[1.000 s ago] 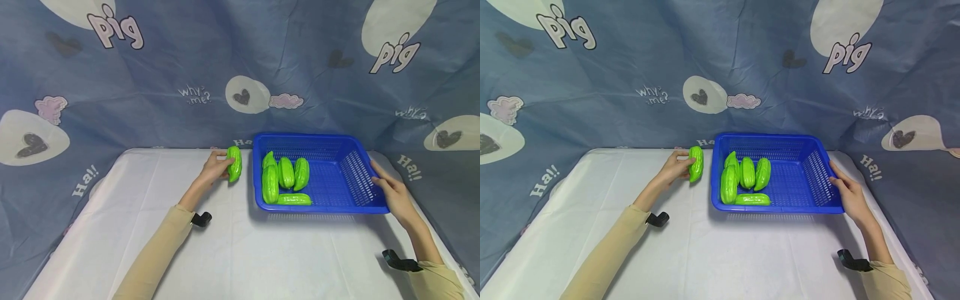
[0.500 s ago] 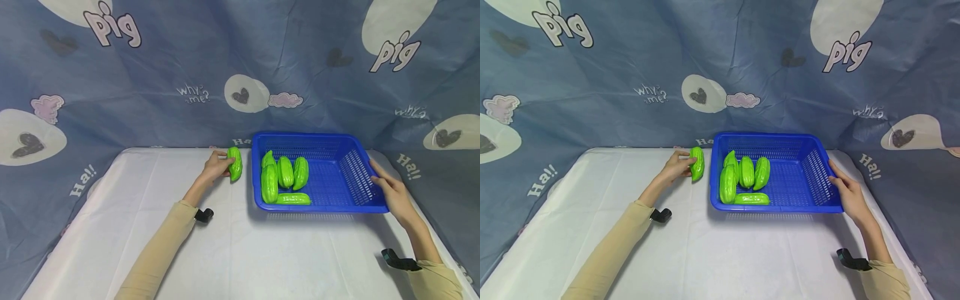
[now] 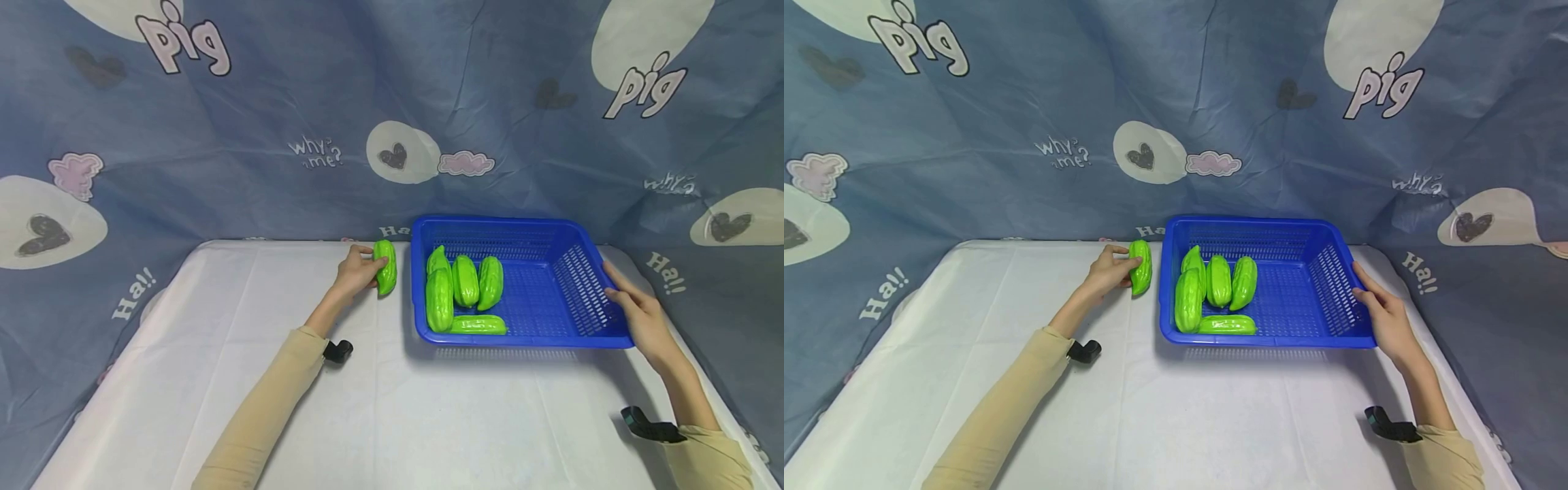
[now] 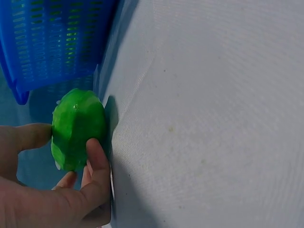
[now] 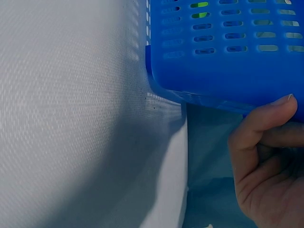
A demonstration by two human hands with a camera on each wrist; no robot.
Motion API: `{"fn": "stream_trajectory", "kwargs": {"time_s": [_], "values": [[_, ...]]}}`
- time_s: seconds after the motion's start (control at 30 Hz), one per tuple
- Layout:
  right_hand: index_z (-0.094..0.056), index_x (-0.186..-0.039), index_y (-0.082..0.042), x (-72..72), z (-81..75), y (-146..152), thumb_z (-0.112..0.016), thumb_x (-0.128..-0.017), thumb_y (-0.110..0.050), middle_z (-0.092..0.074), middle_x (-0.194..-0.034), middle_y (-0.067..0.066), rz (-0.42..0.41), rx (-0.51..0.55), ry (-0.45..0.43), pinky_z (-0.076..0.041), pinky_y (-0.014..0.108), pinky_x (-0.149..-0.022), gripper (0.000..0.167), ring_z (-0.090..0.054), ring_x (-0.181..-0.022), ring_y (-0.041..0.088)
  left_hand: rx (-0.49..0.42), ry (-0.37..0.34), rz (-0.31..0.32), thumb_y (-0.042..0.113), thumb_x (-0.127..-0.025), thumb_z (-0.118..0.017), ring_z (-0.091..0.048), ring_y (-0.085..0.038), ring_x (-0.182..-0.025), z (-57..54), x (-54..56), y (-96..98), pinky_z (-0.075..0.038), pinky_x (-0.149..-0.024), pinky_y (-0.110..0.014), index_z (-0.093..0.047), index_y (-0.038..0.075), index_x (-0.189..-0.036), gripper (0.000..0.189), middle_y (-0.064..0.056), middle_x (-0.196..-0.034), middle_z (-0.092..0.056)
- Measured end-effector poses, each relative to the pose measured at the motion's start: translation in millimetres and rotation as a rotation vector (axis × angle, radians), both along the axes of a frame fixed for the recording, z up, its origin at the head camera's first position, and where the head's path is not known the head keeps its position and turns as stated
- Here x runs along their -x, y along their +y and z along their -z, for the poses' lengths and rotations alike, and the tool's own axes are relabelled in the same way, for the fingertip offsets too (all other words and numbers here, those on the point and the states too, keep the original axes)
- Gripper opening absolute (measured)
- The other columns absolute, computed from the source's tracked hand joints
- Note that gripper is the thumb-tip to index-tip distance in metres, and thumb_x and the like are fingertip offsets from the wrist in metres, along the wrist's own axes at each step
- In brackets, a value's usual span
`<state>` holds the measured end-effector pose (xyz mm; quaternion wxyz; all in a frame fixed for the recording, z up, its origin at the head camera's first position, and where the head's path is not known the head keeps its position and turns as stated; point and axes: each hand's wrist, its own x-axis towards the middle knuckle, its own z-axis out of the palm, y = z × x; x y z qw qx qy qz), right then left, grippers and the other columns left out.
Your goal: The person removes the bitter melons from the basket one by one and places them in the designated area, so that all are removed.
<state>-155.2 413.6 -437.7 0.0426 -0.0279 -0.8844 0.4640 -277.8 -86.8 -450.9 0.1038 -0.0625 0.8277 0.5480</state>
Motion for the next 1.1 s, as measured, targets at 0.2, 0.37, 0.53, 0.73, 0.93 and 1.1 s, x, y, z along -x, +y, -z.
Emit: {"fn": "stream_trajectory", "kwargs": {"time_s": [0.2,0.37,0.53,0.73,0.93,1.1], "values": [[-0.025,-0.17,-0.034,0.0,0.7,0.2,-0.04,-0.117,-0.038,-0.022,-0.173,-0.026,0.0,0.006,-0.007,-0.013,0.019,-0.129,0.055,-0.019,-0.156,-0.008,0.019,-0.008,-0.004,0.033,-0.107,-0.067,-0.075,-0.017,-0.094,0.0,-0.1,0.5,-0.066,-0.082,-0.028,-0.043,0.005,-0.155,0.06,-0.02,-0.142,-0.07],[-0.026,-0.169,-0.034,0.2,1.4,0.4,-0.04,-0.117,-0.038,-0.022,-0.174,-0.026,0.012,0.012,-0.009,-0.009,0.028,-0.134,0.054,-0.017,-0.159,-0.004,0.025,-0.016,-0.006,0.034,-0.108,-0.065,-0.073,-0.013,-0.087,-0.7,0.0,0.1,-0.065,-0.08,-0.027,-0.043,0.006,-0.156,0.059,-0.02,-0.144,-0.068],[-0.026,-0.169,-0.034,0.8,1.9,1.5,-0.041,-0.117,-0.038,-0.022,-0.173,-0.026,0.01,0.014,-0.007,-0.011,0.022,-0.131,0.054,-0.018,-0.155,-0.009,0.032,-0.02,-0.016,0.034,-0.108,-0.064,-0.066,-0.006,-0.07,-1.0,0.4,0.7,-0.061,-0.07,-0.022,-0.045,0.007,-0.156,0.058,-0.02,-0.144,-0.068],[-0.025,-0.17,-0.034,1.1,1.7,1.4,-0.041,-0.117,-0.038,-0.022,-0.174,-0.026,0.002,0.013,-0.005,-0.015,0.014,-0.123,0.055,-0.021,-0.151,-0.013,0.036,-0.025,-0.02,0.035,-0.108,-0.064,-0.065,-0.006,-0.066,-2.0,-0.8,-0.6,-0.058,-0.066,-0.021,-0.045,0.008,-0.156,0.058,-0.019,-0.144,-0.068],[-0.026,-0.169,-0.035,0.9,1.6,1.6,-0.041,-0.117,-0.038,-0.023,-0.173,-0.026,0.002,0.003,-0.005,-0.019,0.008,-0.118,0.055,-0.024,-0.148,-0.016,0.034,-0.042,-0.03,0.036,-0.109,-0.063,-0.061,-0.005,-0.058,-3.4,-0.9,-2.6,-0.054,-0.064,-0.021,-0.045,0.01,-0.157,0.058,-0.017,-0.142,-0.07],[-0.025,-0.169,-0.035,1.0,1.6,1.8,-0.04,-0.117,-0.039,-0.022,-0.174,-0.024,0.004,-0.001,-0.009,-0.016,0.012,-0.122,0.055,-0.021,-0.154,-0.01,0.026,-0.02,-0.023,0.035,-0.109,-0.06,-0.069,-0.014,-0.073,-7.0,-5.1,-6.1,-0.059,-0.074,-0.027,-0.043,0.01,-0.158,0.058,-0.018,-0.142,-0.068]]}}
